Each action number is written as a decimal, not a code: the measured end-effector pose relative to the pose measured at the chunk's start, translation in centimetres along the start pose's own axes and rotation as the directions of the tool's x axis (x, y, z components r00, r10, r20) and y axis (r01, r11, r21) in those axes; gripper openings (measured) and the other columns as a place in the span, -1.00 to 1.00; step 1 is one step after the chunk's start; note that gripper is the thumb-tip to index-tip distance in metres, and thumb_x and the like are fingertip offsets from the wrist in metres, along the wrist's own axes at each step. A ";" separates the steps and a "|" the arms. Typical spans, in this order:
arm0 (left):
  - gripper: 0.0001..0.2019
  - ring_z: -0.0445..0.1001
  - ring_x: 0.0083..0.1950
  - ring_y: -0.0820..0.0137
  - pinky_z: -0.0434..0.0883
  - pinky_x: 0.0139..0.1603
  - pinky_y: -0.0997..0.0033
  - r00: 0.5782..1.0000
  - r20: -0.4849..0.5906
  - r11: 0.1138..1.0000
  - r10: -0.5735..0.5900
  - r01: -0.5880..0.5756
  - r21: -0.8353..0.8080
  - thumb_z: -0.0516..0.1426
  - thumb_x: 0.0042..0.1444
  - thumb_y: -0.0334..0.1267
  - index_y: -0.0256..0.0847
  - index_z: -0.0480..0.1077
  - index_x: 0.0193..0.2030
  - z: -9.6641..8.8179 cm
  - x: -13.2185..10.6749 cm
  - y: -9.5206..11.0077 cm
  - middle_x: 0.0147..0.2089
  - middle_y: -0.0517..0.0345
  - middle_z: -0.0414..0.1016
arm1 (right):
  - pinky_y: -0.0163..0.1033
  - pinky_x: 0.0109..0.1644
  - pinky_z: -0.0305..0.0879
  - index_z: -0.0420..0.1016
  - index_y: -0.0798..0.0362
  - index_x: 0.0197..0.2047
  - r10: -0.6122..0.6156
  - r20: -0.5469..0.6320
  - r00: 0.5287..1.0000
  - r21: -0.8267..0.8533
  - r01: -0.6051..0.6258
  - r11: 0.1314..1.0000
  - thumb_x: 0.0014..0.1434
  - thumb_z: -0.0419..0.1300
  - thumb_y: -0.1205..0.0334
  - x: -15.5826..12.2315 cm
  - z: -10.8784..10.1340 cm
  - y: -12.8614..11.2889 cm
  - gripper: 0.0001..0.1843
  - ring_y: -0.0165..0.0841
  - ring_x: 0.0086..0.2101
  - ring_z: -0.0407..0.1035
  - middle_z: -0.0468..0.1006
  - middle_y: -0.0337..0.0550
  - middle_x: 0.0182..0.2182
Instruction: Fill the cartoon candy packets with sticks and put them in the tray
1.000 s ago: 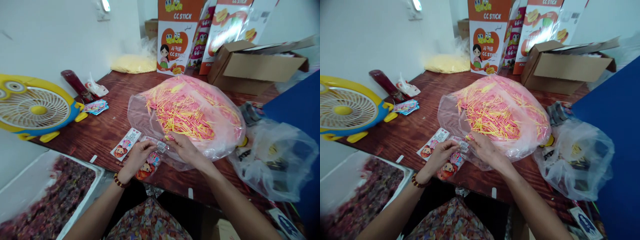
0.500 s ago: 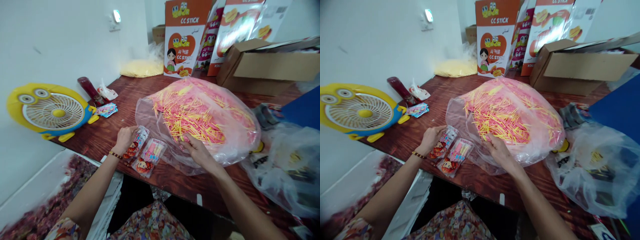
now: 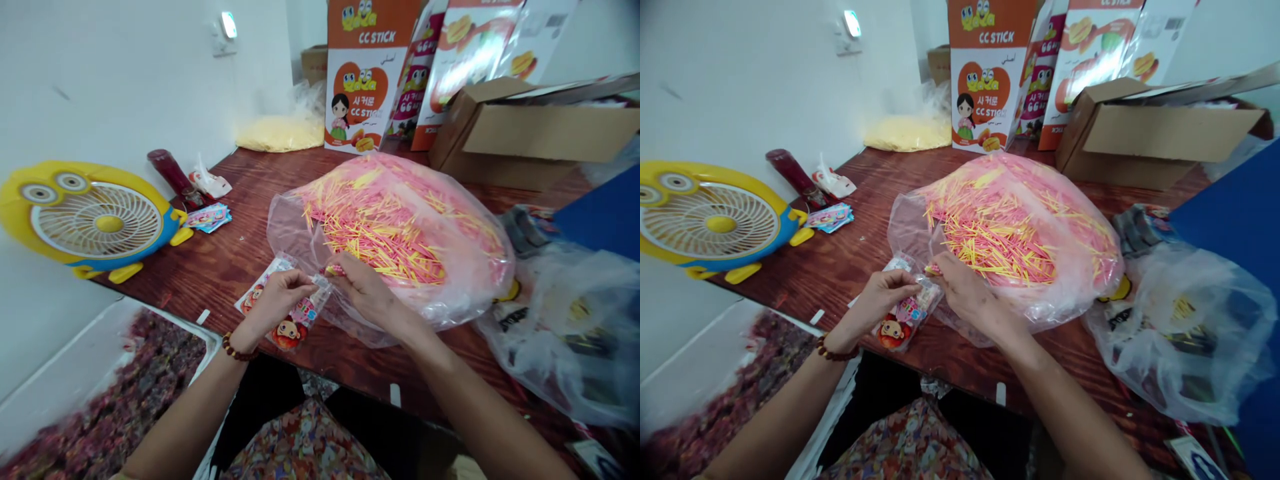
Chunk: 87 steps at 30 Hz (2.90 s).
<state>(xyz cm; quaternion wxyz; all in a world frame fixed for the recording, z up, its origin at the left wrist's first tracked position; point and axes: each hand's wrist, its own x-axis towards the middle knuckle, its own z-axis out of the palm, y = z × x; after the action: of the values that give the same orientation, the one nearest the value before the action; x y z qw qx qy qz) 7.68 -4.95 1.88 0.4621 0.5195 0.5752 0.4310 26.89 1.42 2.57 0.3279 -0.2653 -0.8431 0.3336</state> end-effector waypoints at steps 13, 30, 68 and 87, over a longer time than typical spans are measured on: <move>-0.69 0.14 -0.53 0.55 0.11 -0.48 0.51 0.983 0.166 0.979 0.083 -0.112 0.172 0.13 0.22 -0.14 -0.25 0.37 -0.50 0.9 -2.0 -0.7 -0.58 0.32 0.24 | -0.29 -0.33 0.17 0.32 -0.01 -0.34 0.212 0.079 0.974 0.179 -0.223 0.958 0.34 0.09 0.06 -1.4 -0.7 0.3 -0.75 -0.41 -0.42 0.28 0.43 -0.30 -0.45; -0.72 0.37 -0.36 0.43 0.31 -0.28 0.48 0.952 0.021 0.942 0.304 -0.304 0.141 0.13 0.27 -0.10 -0.20 0.49 -0.38 2.3 -2.1 -1.9 -0.42 0.18 0.47 | -0.12 -0.11 0.45 0.21 -0.08 -0.19 0.441 -0.362 0.821 0.676 -0.094 0.731 0.34 -0.03 -0.01 0.0 2.4 -3.5 -0.80 -0.26 -0.18 0.53 0.55 -0.17 -0.35; -0.85 0.48 -0.20 0.37 0.38 -0.12 0.41 0.899 -0.245 0.932 0.362 -0.352 0.087 0.18 0.19 -0.24 -0.19 0.59 -0.28 0.2 -0.7 0.4 -0.25 0.12 0.56 | -0.28 -0.29 0.31 0.52 0.02 -0.38 0.291 -0.053 0.955 0.309 -0.262 0.914 0.16 0.23 0.17 0.3 -0.9 -1.1 -0.87 -0.37 -0.40 0.44 0.56 -0.26 -0.47; -0.59 0.50 -0.01 0.13 0.36 0.01 0.15 0.954 -0.125 0.601 0.272 -0.067 0.796 0.04 0.30 -0.08 -0.22 0.35 0.19 -2.3 -0.4 -9.6 -0.02 -0.08 0.56 | -0.29 -0.27 0.25 0.56 0.05 -0.18 0.472 -0.301 0.829 -0.395 -0.559 0.729 0.27 0.03 0.25 -2.3 -7.0 5.7 -0.74 -0.32 -0.34 0.48 0.63 -0.14 -0.36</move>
<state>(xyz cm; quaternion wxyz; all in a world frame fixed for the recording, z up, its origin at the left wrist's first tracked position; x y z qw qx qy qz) 3.55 -6.28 -7.01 0.0743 0.6666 0.7029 0.2367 34.77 6.27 1.47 0.2230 -0.5893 -0.7570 0.1730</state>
